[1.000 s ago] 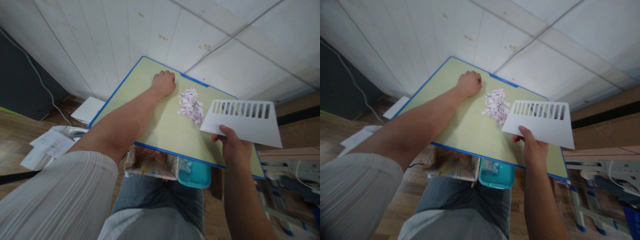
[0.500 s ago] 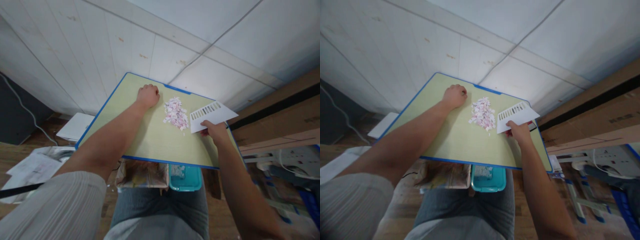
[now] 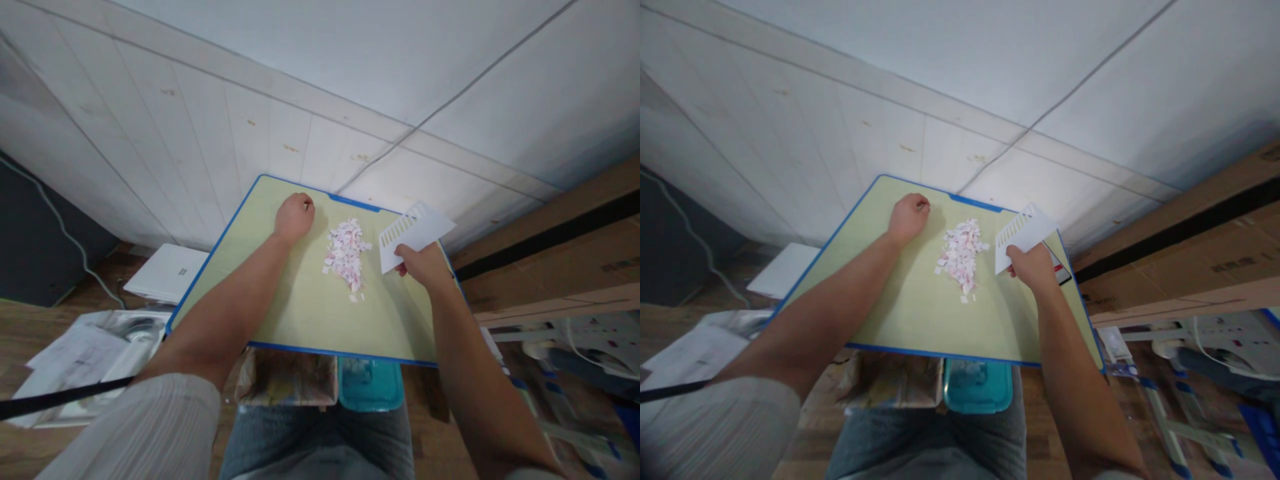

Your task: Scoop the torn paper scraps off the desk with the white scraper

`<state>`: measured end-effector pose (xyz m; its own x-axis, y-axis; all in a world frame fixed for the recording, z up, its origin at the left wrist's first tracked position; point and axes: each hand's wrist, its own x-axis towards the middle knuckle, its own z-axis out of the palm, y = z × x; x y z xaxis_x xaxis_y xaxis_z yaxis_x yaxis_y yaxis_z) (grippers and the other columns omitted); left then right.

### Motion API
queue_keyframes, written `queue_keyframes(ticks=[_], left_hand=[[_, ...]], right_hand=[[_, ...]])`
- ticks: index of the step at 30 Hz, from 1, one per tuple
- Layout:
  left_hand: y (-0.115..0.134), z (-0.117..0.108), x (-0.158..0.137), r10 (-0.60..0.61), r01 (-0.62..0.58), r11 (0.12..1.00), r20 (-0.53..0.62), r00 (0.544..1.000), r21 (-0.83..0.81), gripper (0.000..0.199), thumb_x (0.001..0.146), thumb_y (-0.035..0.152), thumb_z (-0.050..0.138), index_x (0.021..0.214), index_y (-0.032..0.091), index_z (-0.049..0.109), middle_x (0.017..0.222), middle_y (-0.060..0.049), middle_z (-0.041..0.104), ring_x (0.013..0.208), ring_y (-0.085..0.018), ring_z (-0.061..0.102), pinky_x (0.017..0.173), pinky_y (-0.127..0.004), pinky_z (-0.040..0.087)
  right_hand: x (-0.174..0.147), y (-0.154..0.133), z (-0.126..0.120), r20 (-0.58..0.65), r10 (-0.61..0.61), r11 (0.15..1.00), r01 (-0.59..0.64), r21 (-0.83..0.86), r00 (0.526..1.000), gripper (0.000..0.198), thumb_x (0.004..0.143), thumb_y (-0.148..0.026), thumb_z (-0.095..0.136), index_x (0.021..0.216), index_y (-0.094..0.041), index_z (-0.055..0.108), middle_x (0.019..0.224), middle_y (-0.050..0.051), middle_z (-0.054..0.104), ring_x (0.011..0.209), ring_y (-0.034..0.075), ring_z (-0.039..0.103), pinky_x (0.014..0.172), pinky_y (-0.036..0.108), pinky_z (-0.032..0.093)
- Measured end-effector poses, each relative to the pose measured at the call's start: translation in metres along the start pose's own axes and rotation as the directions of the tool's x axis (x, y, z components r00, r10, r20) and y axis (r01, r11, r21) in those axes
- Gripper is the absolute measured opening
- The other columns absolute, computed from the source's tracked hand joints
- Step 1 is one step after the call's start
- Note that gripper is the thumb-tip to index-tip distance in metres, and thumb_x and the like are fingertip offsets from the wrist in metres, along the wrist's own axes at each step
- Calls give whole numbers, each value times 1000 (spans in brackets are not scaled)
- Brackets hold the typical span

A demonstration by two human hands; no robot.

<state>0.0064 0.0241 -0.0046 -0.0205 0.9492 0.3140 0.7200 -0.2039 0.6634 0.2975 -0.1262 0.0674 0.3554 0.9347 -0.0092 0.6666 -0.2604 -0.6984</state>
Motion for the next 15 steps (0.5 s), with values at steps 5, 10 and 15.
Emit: queue_keyframes(ticks=[5,10,15], left_hand=[[0,-6,-3,-31,32,999,35,999,-27,25,106,9,62,108,22,83,131,-15,84,131,-35,77,120,-42,58],[-3,-5,-5,-48,48,999,35,998,-11,24,108,12,62,110,21,84,129,-14,85,128,-34,79,118,-42,59],[-6,-3,-4,-67,67,998,4,998,-16,23,105,10,64,105,21,84,124,-12,87,123,-33,80,113,-41,61]], right_hand=[[12,-11,24,44,9,995,-5,-95,999,21,80,-29,69,59,-27,67,51,5,66,59,26,72,62,33,57],[17,-6,26,154,-43,997,53,-62,987,25,84,-34,68,61,-25,68,57,6,72,56,25,72,62,34,59],[68,-10,21,101,-55,991,67,-112,993,23,86,-30,66,65,-24,69,56,7,70,55,24,70,60,34,57]])
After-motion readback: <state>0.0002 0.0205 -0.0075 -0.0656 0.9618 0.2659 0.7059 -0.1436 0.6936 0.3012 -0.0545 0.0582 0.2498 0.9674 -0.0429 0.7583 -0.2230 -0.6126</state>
